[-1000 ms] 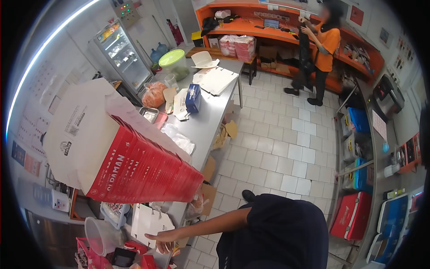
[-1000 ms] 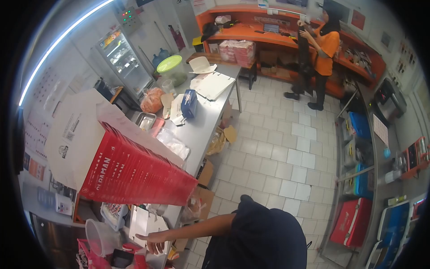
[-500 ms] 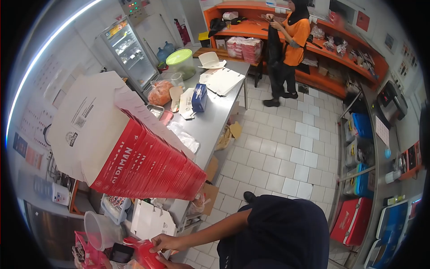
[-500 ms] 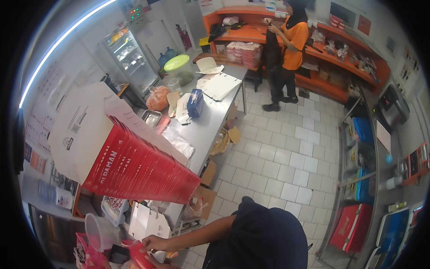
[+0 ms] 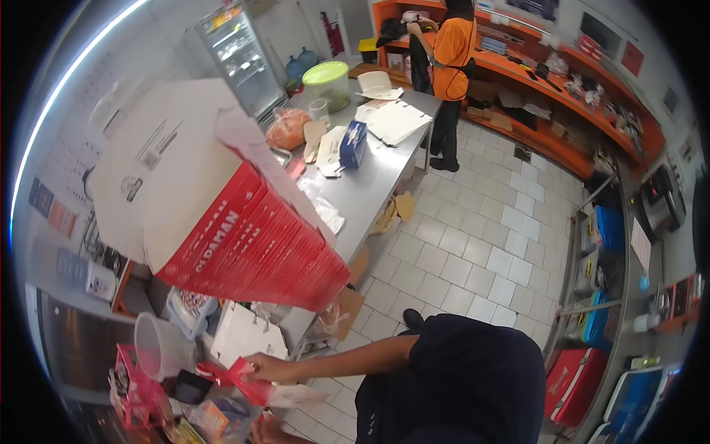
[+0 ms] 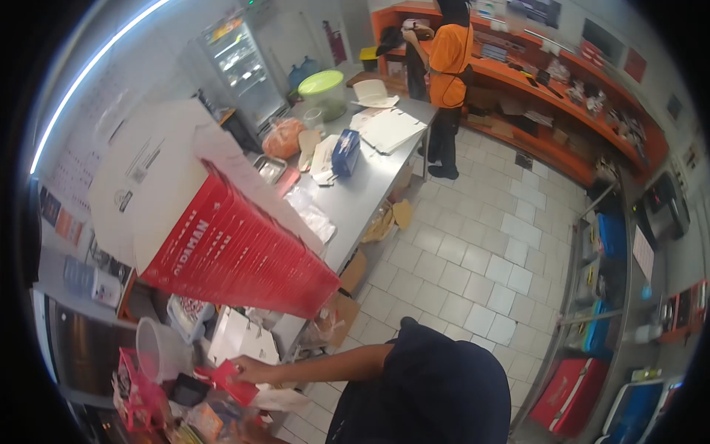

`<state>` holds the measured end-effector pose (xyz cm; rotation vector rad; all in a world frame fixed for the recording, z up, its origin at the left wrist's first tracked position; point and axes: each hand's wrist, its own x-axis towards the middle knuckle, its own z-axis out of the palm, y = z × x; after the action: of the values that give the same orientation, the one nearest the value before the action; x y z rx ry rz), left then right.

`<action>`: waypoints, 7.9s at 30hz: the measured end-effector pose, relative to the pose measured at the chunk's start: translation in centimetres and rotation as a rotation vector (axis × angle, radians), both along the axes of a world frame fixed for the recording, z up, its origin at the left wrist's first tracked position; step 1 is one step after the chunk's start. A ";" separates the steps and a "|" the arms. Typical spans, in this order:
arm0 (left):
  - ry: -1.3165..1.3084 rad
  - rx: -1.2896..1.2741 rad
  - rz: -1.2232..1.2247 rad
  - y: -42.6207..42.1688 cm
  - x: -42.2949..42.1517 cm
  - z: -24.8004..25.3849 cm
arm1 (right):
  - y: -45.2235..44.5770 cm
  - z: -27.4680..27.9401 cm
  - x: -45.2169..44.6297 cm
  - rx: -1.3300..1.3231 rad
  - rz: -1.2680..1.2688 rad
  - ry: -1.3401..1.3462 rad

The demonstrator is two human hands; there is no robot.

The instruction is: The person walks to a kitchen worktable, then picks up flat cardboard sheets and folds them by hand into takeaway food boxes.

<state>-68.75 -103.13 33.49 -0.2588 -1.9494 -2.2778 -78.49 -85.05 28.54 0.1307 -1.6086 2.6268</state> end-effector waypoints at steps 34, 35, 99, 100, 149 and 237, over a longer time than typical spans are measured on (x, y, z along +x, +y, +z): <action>0.365 -0.793 0.109 -0.4 -5.1 3.7 | 6.4 13.2 6.8 0.944 0.011 0.951; 0.371 -0.787 0.106 -0.2 -5.3 3.8 | 6.4 13.5 6.9 0.950 0.010 0.958; 0.495 -0.290 -0.756 21.2 -17.0 26.4 | 36.2 33.0 8.1 1.033 -0.239 0.370; 0.492 -0.291 -0.757 21.2 -17.1 26.4 | 36.1 33.0 8.1 1.031 -0.238 0.368; 1.293 -0.889 -0.625 24.8 -15.7 31.0 | 26.9 26.0 7.5 0.567 -0.784 0.466; -0.507 0.793 -0.494 15.7 -10.3 -11.5 | 33.5 -16.1 8.3 0.091 -0.587 -0.608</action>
<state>-79.04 -87.47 21.96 -0.0694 -1.0024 -3.4939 -70.24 -51.53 12.46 -1.0549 -1.5650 2.2206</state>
